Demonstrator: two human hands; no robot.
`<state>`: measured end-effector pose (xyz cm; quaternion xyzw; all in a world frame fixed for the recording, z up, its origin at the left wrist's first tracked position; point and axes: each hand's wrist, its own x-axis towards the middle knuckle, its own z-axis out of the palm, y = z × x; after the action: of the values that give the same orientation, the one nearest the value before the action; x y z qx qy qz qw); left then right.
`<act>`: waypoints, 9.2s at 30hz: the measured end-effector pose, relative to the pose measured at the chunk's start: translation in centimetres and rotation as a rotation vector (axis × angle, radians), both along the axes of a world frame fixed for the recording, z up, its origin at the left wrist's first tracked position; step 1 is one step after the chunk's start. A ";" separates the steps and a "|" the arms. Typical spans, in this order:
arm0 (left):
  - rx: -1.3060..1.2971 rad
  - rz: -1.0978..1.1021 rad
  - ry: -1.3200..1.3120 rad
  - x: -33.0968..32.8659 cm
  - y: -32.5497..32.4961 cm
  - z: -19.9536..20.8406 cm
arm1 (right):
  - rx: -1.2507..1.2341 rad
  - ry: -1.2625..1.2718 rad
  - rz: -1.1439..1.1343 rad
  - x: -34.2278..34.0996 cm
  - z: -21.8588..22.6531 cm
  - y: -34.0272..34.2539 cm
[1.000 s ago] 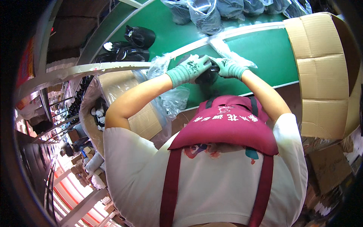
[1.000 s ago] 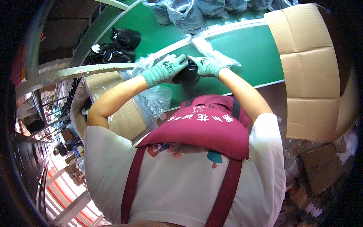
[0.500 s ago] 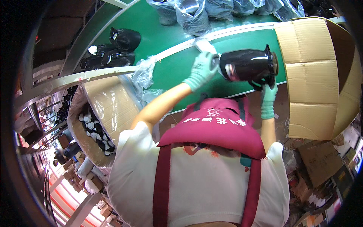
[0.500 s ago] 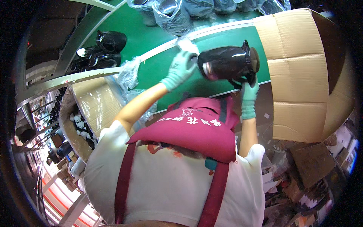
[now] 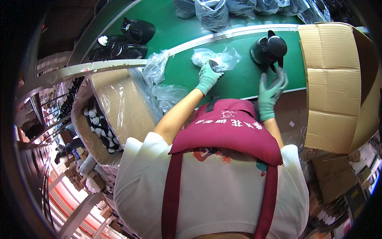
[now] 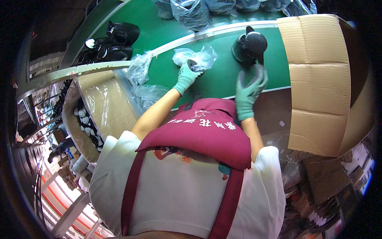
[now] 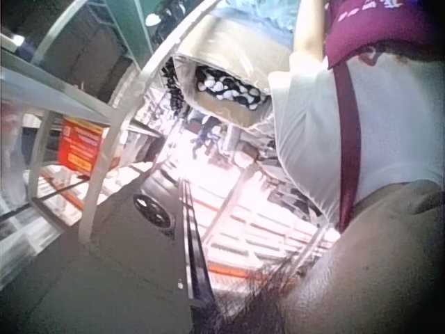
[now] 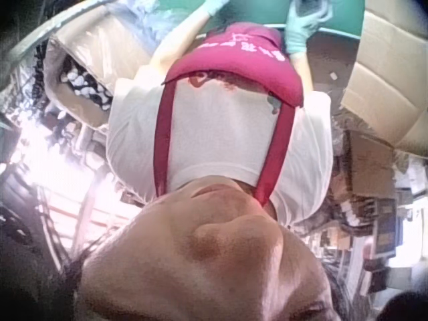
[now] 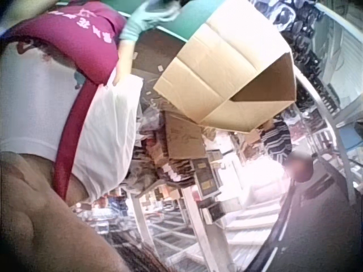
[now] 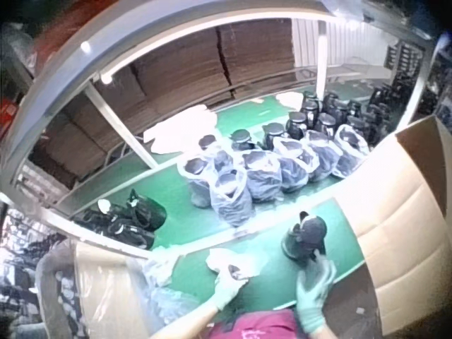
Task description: The person assembles black kettles on a green workbench by attaching white circular lids to the kettle bodies. They pick up each kettle, place a lid on top, and set the assembled unit aside. The process is repeated for multiple kettles.
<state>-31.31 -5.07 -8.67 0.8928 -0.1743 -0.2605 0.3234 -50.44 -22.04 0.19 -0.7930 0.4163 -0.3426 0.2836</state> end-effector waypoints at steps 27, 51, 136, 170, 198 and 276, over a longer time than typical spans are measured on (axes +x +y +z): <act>-0.583 0.640 0.724 2.7 0.8 1.7 | -0.226 0.565 0.464 6.0 6.1 -12.0; -0.322 -0.188 -0.166 -2.1 2.8 12.9 | 0.956 -0.229 0.295 2.4 -4.3 2.1; -0.376 -0.164 -0.184 1.2 9.1 24.5 | 0.836 0.187 0.729 7.0 -7.9 3.8; 1.043 0.487 -0.377 10.9 61.7 12.3 | 0.334 0.145 0.549 4.7 -6.4 3.9; -0.023 -0.748 -0.903 2.7 -1.5 16.8 | 0.292 0.221 0.539 4.7 -6.1 4.1; -0.012 -0.814 -0.556 3.8 -3.6 17.1 | 0.174 0.196 0.552 4.8 -5.4 4.3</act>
<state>-27.48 -8.69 8.40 0.7862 -0.5901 -0.1164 0.1417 -45.64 -17.72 -5.22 -0.8783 0.2382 -0.1374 0.3911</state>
